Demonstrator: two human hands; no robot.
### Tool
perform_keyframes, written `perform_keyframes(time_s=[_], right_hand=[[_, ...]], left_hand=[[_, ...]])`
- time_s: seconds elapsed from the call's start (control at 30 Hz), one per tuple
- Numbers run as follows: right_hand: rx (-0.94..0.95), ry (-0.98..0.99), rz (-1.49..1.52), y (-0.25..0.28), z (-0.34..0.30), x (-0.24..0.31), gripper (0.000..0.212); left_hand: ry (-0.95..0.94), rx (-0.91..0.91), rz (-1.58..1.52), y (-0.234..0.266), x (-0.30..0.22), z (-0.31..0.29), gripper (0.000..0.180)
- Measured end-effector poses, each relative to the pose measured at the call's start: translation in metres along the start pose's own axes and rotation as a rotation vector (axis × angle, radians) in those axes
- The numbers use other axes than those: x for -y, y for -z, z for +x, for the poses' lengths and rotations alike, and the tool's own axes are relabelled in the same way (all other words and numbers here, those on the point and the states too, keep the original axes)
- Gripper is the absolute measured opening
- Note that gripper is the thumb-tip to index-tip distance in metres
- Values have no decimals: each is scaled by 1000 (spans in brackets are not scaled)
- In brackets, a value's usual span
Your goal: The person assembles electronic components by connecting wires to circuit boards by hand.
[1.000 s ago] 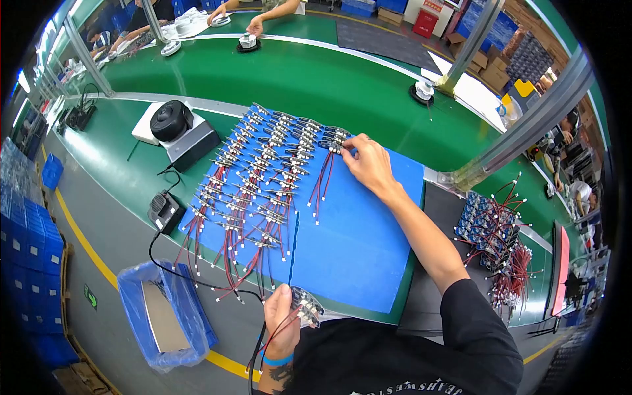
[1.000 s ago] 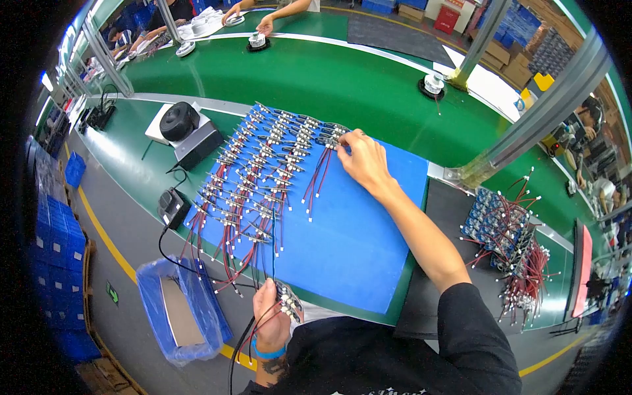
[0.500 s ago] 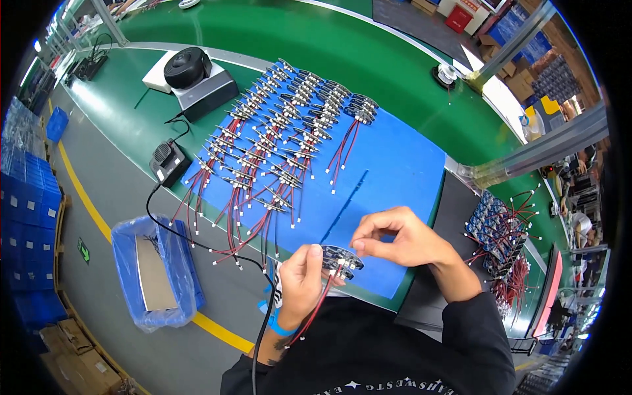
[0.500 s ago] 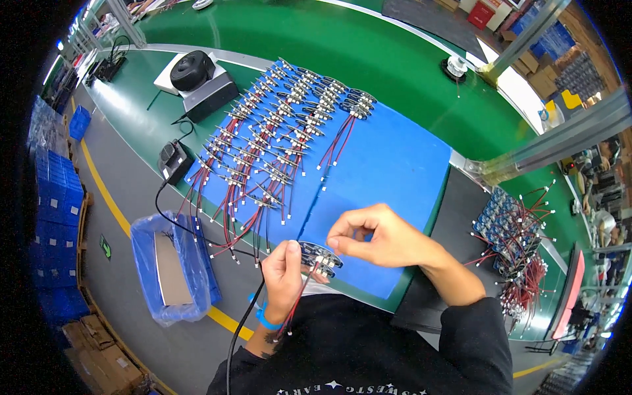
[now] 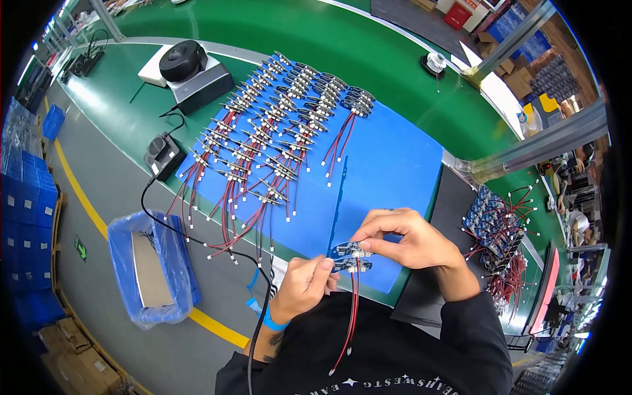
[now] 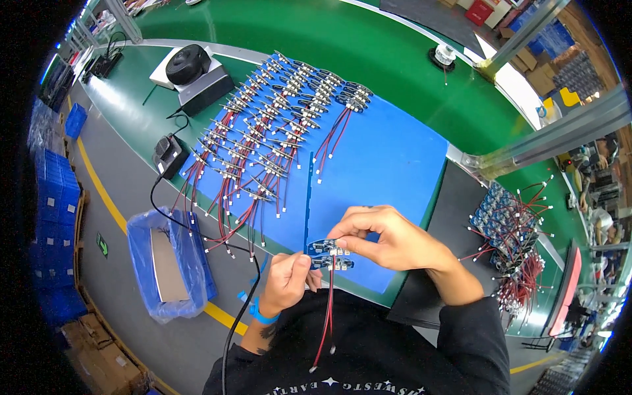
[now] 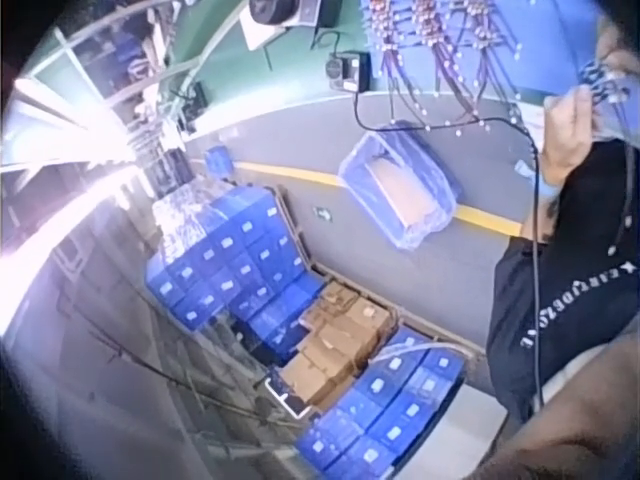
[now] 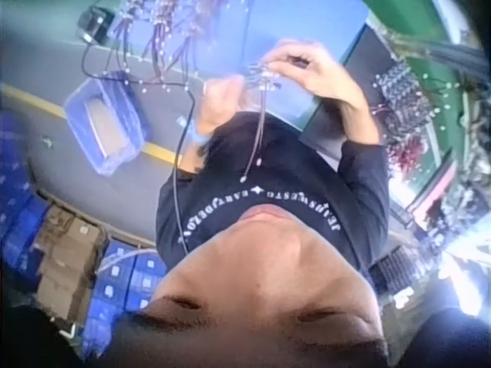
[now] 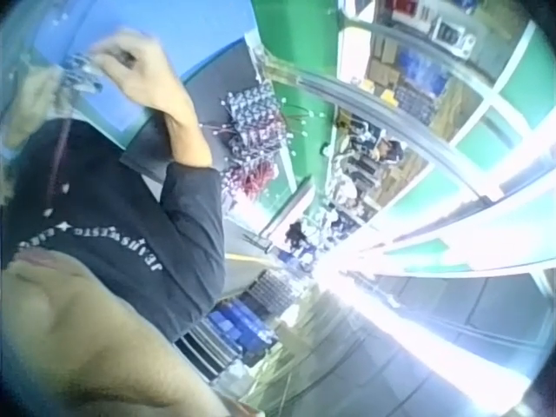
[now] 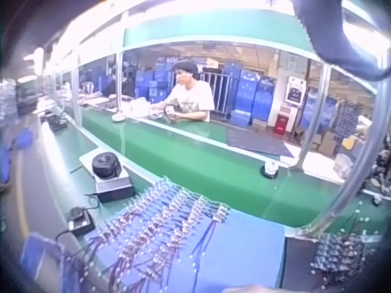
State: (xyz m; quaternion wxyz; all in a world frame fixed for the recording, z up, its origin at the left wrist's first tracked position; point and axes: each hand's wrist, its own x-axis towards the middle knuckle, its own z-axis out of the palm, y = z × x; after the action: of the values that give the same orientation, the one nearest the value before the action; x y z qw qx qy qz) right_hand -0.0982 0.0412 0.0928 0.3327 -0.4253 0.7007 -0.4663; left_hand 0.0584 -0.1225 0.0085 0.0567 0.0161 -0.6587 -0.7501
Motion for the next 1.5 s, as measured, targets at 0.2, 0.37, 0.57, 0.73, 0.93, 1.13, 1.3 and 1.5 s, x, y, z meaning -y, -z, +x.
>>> perform_keyframes(time_s=[0.2, 0.37, 0.57, 0.73, 0.93, 1.13, 1.3, 1.5], right_hand=[[27, -92, 189, -2, 1, -13, 16], [117, 82, 106, 13, 11, -24, 14], [-107, -13, -192, 73, 38, -46, 10], [-399, -60, -120, 94, 79, -78, 14], [-721, 78, -476, 75, 126, -103, 13], [-760, 149, -863, 68, 128, -112, 9], [-795, 180, -854, 68, 126, -115, 10], [-786, 156, -864, 71, 121, -118, 10]], left_hand=[[51, 66, -291, -5, 4, -3, 49], [201, 90, -759, -1, 17, -14, 52], [52, -154, -653, 22, 10, -25, 54], [20, -177, -600, 25, 5, -31, 54], [18, -231, -534, 17, -2, -29, 55], [27, -276, -486, 17, -4, -28, 58], [38, -281, -514, 16, 2, -29, 58], [42, -174, -564, 22, 9, -31, 47]])
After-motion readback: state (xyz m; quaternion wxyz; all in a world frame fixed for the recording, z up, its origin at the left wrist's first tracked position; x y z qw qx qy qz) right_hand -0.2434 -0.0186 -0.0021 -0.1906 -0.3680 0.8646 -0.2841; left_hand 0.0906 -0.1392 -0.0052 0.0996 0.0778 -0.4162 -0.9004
